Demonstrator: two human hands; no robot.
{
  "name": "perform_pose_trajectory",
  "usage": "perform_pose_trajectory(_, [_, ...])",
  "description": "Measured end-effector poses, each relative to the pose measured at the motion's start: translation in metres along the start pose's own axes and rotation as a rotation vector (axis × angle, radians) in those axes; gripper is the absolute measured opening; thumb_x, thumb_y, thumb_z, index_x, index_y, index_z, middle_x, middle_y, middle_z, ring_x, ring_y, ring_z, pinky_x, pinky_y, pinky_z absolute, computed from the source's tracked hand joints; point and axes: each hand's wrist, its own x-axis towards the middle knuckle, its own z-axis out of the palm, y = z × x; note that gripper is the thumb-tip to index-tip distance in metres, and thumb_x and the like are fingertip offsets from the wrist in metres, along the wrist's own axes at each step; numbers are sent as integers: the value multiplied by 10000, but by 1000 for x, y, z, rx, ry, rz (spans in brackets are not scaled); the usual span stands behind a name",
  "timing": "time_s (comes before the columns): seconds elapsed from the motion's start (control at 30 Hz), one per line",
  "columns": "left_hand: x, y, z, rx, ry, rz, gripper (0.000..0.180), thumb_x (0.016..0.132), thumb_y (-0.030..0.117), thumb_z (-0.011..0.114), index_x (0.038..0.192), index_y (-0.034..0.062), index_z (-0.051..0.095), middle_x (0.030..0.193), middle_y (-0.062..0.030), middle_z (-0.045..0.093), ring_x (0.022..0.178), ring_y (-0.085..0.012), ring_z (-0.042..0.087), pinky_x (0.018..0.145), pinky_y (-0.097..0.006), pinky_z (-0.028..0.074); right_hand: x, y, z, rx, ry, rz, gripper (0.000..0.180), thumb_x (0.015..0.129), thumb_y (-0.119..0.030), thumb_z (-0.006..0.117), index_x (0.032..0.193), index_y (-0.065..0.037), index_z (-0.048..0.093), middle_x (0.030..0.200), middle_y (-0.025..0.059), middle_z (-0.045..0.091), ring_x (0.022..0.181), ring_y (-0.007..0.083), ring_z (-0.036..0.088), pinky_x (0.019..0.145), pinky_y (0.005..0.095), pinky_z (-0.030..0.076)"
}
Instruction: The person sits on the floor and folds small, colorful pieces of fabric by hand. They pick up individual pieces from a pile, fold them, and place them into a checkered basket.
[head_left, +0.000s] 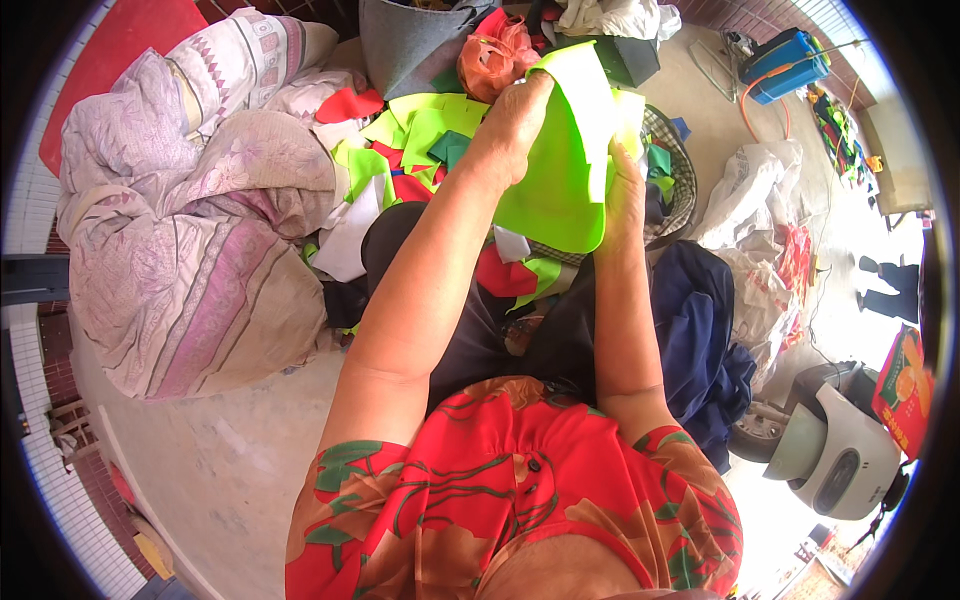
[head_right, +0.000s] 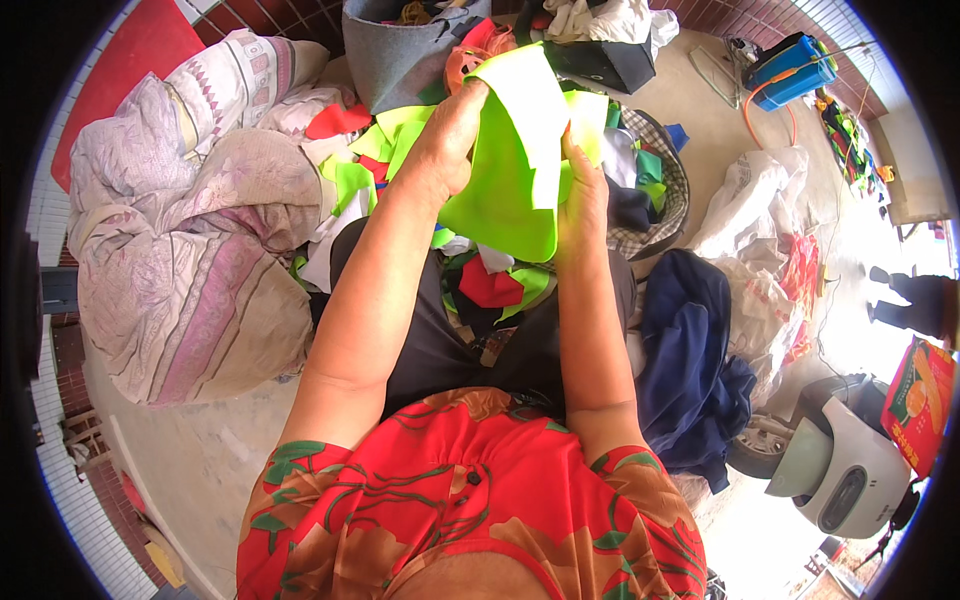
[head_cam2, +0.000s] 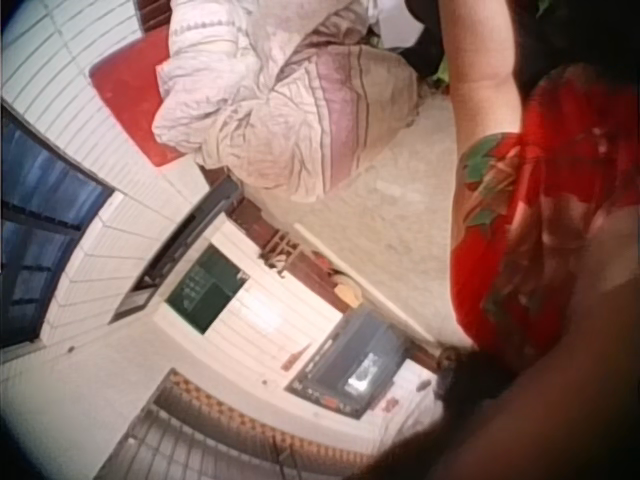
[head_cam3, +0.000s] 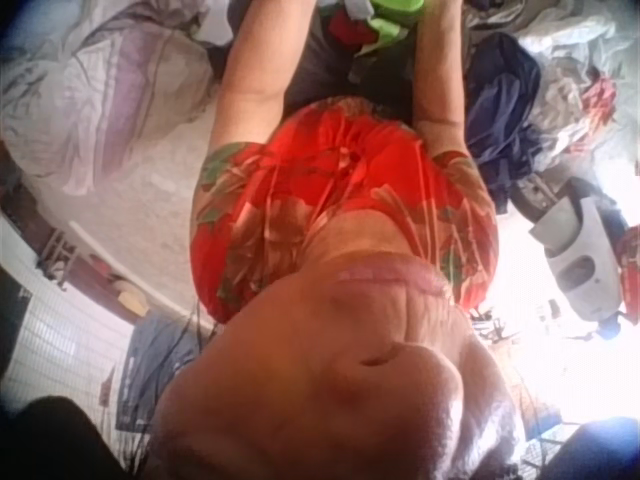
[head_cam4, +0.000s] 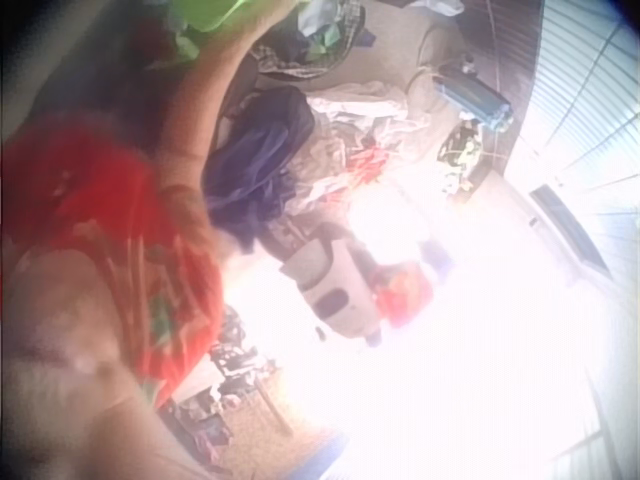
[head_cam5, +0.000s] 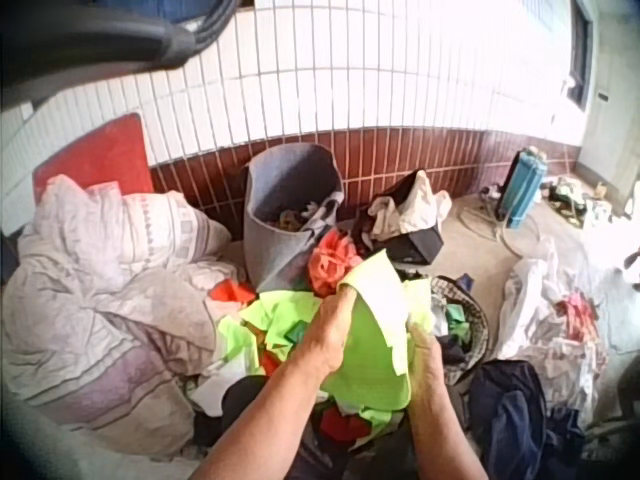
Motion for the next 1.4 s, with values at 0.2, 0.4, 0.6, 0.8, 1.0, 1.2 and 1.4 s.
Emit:
perform_pose_trajectory(0.2, [-1,15,6,-154,137,-23,457,978,364,393,1258,17,492,1204,-106,587,1047,-216,593,893,-358,490,29,1,-39,-396,-90,-244,331,941,-186,495,1207,11,511,1104,139,606,947,256,621,796,376,535])
perform_pose_trajectory(0.4, [6,17,-16,-318,64,63,486,969,413,399,1265,39,489,1241,-114,562,1109,-245,553,967,-403,433,21,-14,-34,102,221,-150,376,963,-190,447,1244,58,473,1253,183,543,1136,297,538,1003,434,412])
perform_pose_trajectory(0.6, [3,29,-9,-416,37,78,515,984,444,338,1268,37,475,1258,-119,548,1134,-258,536,991,-409,410,11,-44,-59,239,-81,-135,368,908,-151,527,1220,42,498,1212,189,569,1110,310,560,999,455,425])
perform_pose_trajectory(0.8, [5,30,-9,-435,23,132,492,969,437,395,1230,36,509,1214,-123,576,1122,-263,550,987,-412,415,1,-50,-57,243,-11,-5,378,885,-249,582,1186,-21,557,1182,181,589,1100,354,556,973,542,416])
perform_pose_trajectory(1.0, [6,22,-10,-342,-19,-59,375,936,334,510,1173,46,549,1117,-113,626,1040,-251,599,915,-384,473,-3,-55,-49,145,-106,7,558,830,-303,668,1290,-50,479,1281,186,524,1183,374,495,998,590,377])
perform_pose_trajectory(1.2, [-7,22,3,-229,-124,-160,289,896,293,590,1037,43,614,931,-78,665,810,-174,646,742,-311,526,-20,-40,-5,-310,-227,-168,599,761,-142,752,1275,-15,471,1191,123,585,1051,239,601,908,373,506])
perform_pose_trajectory(1.4, [-10,16,1,-17,-208,-65,298,877,229,603,1080,13,624,942,-36,661,840,-119,616,762,-269,493,-24,-28,10,-373,-175,-100,562,689,-69,803,1192,-39,553,1079,82,637,949,194,628,827,314,520])
